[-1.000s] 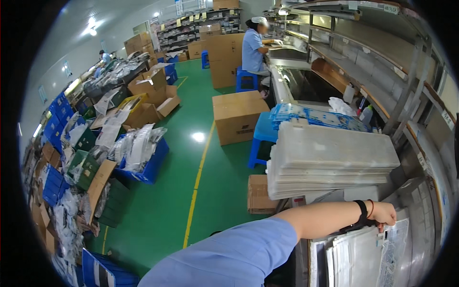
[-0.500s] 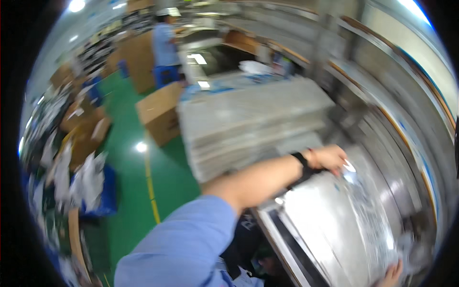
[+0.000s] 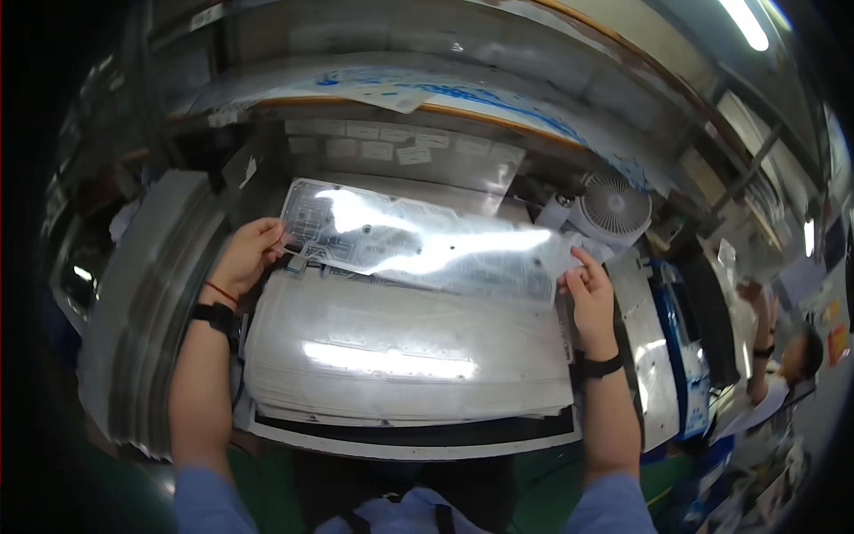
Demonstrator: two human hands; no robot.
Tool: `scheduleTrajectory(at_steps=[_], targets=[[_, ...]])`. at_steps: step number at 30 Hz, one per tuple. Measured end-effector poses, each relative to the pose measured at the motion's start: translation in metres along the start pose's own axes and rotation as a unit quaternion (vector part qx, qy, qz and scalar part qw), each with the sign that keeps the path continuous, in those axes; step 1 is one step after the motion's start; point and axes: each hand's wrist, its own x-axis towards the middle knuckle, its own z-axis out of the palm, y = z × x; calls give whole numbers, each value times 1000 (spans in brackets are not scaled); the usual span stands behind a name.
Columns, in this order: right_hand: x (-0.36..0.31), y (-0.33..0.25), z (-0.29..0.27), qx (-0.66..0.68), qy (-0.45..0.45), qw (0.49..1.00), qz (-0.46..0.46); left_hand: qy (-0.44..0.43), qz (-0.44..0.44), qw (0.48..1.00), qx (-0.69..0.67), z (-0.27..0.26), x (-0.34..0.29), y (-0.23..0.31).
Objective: The recorder picks up a stack of keyboard membranes and inspects them individually at an assembly station.
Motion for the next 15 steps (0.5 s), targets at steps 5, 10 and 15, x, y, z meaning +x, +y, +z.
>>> scheduleTrajectory(at_steps=[5,10,15], targets=[[0,11,-6,-34,-37,999,16,70,4,997,-44,20,-9,15],[-5,5,2,-206,-132,970,-8,52,11,997,-48,13,-11,16],[-5,-5,6,-170,-122,978,-15,39,1,999,-28,10,-12,14]])
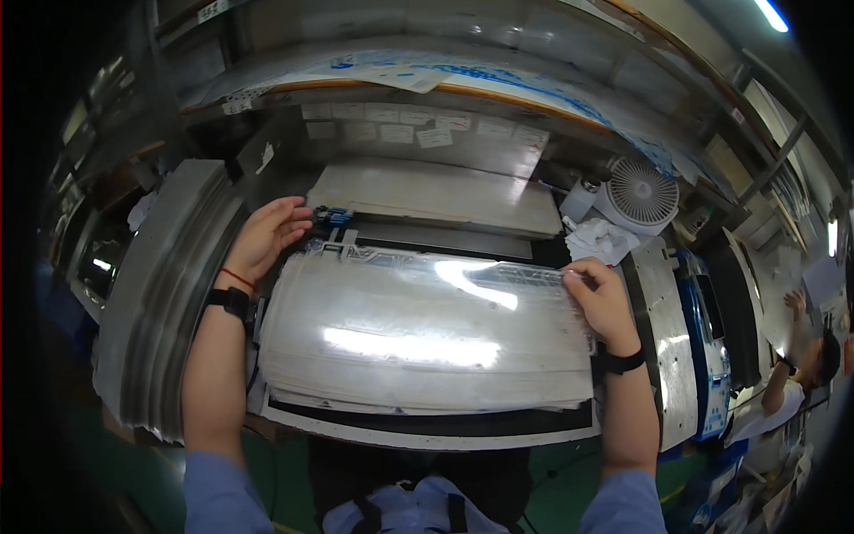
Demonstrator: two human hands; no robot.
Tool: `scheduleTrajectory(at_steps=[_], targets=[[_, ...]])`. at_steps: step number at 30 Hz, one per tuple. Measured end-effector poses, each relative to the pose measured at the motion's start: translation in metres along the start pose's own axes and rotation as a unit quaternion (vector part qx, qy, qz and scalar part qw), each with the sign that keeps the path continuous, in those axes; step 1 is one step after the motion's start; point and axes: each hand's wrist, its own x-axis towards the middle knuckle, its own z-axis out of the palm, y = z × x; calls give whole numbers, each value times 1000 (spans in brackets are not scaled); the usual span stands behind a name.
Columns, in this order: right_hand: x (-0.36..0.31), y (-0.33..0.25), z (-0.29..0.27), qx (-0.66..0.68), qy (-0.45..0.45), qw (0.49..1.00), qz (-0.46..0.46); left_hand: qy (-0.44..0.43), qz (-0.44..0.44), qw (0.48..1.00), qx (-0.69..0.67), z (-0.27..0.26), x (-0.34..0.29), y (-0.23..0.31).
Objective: The recorder picks up a stack of keyboard membranes and inspects them individually at an assembly station.
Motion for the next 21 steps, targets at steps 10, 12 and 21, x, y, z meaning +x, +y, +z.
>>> scheduleTrajectory(at_steps=[10,12,21], targets=[[1,0,1,87,70,993,33,-110,-9,988,108,13,-10,10],[0,2,0,80,74,994,31,-119,7,972,203,17,-9,9],[5,9,-4,202,106,971,76,-23,26,997,70,4,-2,2]])
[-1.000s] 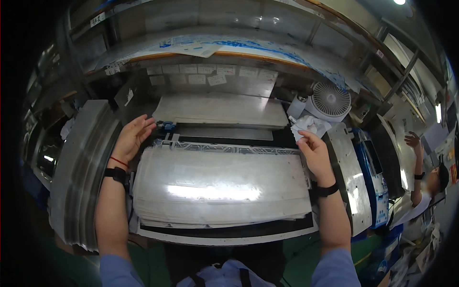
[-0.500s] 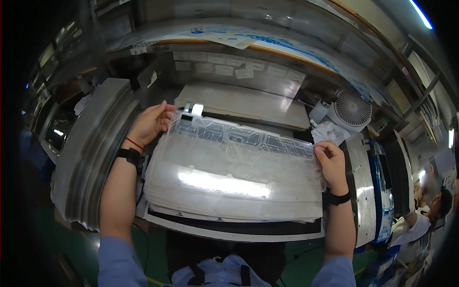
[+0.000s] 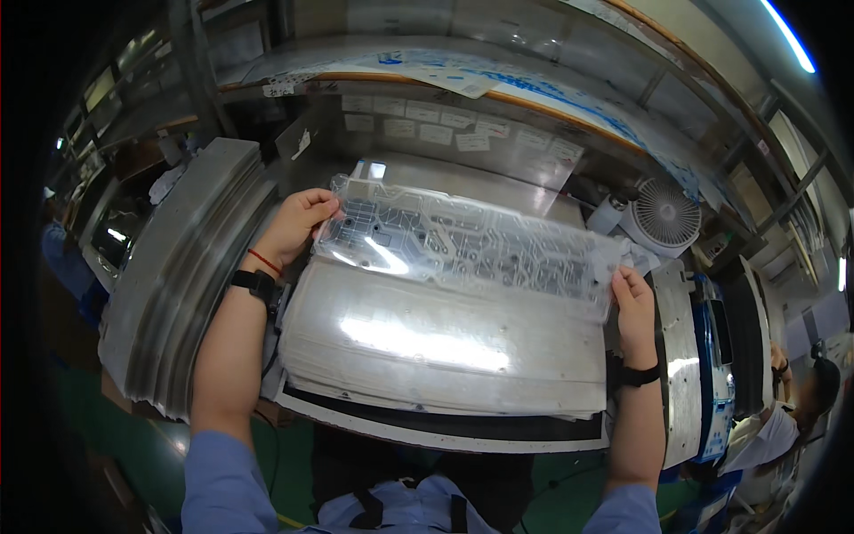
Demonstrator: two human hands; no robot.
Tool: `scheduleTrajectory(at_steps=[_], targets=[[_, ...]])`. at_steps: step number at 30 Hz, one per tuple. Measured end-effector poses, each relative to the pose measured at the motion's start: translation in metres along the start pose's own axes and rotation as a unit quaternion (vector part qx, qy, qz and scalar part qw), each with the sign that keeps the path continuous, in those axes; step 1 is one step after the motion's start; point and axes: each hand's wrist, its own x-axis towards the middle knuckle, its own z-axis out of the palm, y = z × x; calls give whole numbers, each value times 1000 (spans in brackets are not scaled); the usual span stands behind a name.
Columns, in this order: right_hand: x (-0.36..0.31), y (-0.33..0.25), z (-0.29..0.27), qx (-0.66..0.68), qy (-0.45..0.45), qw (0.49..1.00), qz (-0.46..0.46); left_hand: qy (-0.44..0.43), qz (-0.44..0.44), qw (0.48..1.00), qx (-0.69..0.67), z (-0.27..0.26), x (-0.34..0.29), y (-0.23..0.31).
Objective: The recorder picks up a stack of keyboard membranes and inspects them individually at an assembly station.
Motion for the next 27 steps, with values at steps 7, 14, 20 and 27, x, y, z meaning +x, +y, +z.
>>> scheduleTrajectory(at_steps=[7,14,20,27], targets=[[-1,-2,0,-17,-14,1000,-2,1,3,1000,-27,2,2,-1],[-4,-7,-2,-24,-1,1000,-7,-33,40,996,-72,-12,3,-6],[-6,-11,4,71,39,997,-12,-2,46,984,-170,2,-5,7],[-7,-12,7,17,3,998,-63,12,15,1000,-3,10,0,4]])
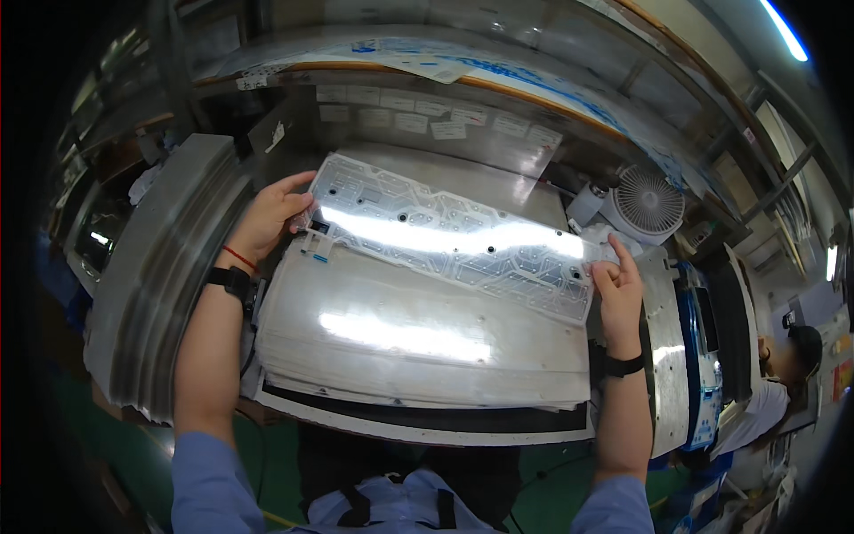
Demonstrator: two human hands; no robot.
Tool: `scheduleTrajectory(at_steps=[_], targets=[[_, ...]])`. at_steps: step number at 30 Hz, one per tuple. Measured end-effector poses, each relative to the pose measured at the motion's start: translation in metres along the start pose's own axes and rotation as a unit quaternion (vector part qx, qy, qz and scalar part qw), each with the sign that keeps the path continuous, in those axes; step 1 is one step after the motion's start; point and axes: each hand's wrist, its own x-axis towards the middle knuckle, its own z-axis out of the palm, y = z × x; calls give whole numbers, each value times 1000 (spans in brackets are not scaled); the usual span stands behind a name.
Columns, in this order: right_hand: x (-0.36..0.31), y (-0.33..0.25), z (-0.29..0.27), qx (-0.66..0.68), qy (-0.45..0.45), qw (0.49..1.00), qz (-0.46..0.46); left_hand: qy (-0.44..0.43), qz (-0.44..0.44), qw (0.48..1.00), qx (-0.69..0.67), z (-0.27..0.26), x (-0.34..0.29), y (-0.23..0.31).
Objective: The recorder picks up a stack of keyboard membranes and inspects them individually at an assembly station.
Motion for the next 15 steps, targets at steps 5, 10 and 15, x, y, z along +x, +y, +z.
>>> scheduleTrajectory(at_steps=[5,10,15], targets=[[3,5,-6,-8,-8,1000,23,-35,-42,996,67,-10,3,-5],[2,6,-9,-8,-20,999,30,-45,-21,999,-10,-13,5,-10],[3,7,-5,-32,-35,997,56,-3,-18,998,-63,-24,7,-13]])
